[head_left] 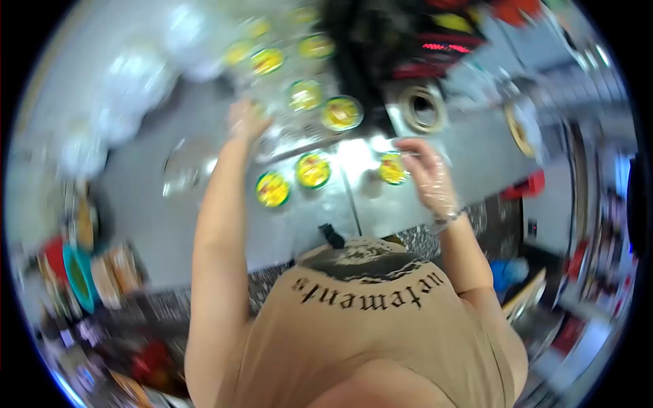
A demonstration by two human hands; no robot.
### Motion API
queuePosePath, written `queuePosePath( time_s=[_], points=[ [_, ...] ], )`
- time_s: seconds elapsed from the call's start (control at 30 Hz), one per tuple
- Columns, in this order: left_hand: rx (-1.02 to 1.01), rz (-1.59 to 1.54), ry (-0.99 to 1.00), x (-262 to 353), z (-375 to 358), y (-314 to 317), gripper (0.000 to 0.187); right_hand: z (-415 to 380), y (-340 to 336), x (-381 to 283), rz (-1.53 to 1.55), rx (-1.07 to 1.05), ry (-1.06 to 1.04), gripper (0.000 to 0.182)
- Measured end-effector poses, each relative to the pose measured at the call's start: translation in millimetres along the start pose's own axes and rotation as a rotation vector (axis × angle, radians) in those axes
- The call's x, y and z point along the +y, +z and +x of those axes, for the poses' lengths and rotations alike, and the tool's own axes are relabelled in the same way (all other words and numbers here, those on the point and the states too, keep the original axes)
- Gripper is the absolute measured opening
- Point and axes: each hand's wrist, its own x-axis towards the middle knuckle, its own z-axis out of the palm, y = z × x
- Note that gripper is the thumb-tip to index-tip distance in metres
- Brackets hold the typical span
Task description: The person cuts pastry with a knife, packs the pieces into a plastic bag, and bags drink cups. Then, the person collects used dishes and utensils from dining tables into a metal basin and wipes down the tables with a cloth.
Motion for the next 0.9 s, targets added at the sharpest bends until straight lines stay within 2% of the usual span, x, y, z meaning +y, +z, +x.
queuePosePath(
  time_s=[0.03, 0.07, 0.1, 0.13, 0.17, 0.2, 0.23, 0.27, 0.3, 0.37, 0.4, 0.43, 0.47, 0.5, 0.53, 0.57, 0.6, 0.63, 0.67, 0.7, 0.73, 0.77, 0.8, 0.83, 0.9],
  points=[
    [0.192, 0.069, 0.033, -16, 12, 37, 0.067, -14, -11, -1, 0.019, 0.021, 0.045, 0.025],
    [0.253, 0.034, 0.08, -18, 13, 45, 0.069, -26, -18, -13, 0.113, -0.038, 0.192, 0.028],
    [0.208, 0.13, 0.141, -25, 20, 46, 0.075, -35, -20, -25, 0.078, -0.032, 0.191, 0.026],
    [0.253, 0.058, 0.232, -39, 21, 51, 0.076, -44, -21, -10, -0.153, 0.063, -0.111, 0.026],
    [0.115, -0.072, 0.29, -44, 18, 35, 0.073, -53, -27, -8, -0.109, 0.066, -0.164, 0.025],
    [-0.067, 0.012, 0.236, 3, -16, -19, 0.073, -58, -29, 3, -0.05, 0.077, -0.21, 0.026],
    [-0.001, 0.157, 0.24, 0, -31, -35, 0.079, -64, -31, 12, -0.106, 0.083, -0.229, 0.024],
    [0.253, 0.229, 0.229, -27, -37, -26, 0.081, -74, -39, 19, -0.149, 0.104, -0.216, 0.023],
    [0.427, 0.093, 0.243, -15, -56, -40, 0.073, -81, -48, 28, -0.17, 0.129, -0.259, 0.024],
    [0.395, -0.615, 0.163, 48, -90, -61, 0.064, -102, -75, 38, -0.151, 0.168, -0.218, 0.022],
    [0.391, -0.623, 0.197, 105, -114, -71, 0.064, -114, -94, 40, -0.074, 0.182, -0.259, 0.02],
    [0.084, -0.972, 0.182, 180, -135, -76, 0.067, -126, -119, 46, 0.01, 0.2, -0.299, 0.018],
    [-0.253, -1.301, 0.152, 234, -146, -73, 0.071, -144, -146, 43, 0.124, 0.178, -0.164, 0.014],
    [-0.267, -1.409, 0.266, 263, -133, -20, 0.046, -158, -171, 54, 0.114, 0.21, -0.17, 0.014],
    [-0.476, -1.414, 0.285, 342, -157, -1, 0.045, -175, -196, 70, 0.386, 0.155, -0.173, 0.015],
    [-0.723, -1.449, 0.475, 419, -186, 15, 0.053, -194, -224, 84, 0.655, 0.094, -0.182, 0.017],
    [-0.92, -1.525, 0.533, 480, -210, 41, 0.043, -219, -259, 86, 0.717, 0.089, -0.147, 0.021],
    [-1.23, -1.478, 0.597, 539, -232, 62, 0.04, -242, -288, 101, 0.792, 0.048, -0.146, 0.018],
    [-1.232, -1.3, 0.453, 594, -262, 83, 0.04, -267, -321, 105, 0.844, 0.02, -0.099, 0.019],
    [-1.141, -1.136, 1.028, 651, -281, 98, 0.041, -294, -354, 105, 0.906, -0.008, -0.052, 0.021],
    [-1.187, -1.049, 1.045, 698, -290, 115, 0.041, -322, -388, 103, 1.083, 0.011, -0.097, 0.031],
    [-1.699, -1.266, 0.377, 735, -307, 121, 0.044, -349, -417, 113, 1.222, -0.013, -0.179, 0.035],
    [-1.712, -1.253, 0.377, 770, -317, 136, 0.044, -366, -447, 120, 1.308, -0.028, -0.246, 0.037],
    [-1.748, -1.235, 0.414, 806, -323, 162, 0.044, -381, -478, 124, 1.27, 0.01, -0.298, 0.039],
    [-1.814, -1.199, 0.49, 873, -329, 219, 0.045, -402, -539, 133, 1.019, 0.195, -0.395, 0.044]
  ],
)
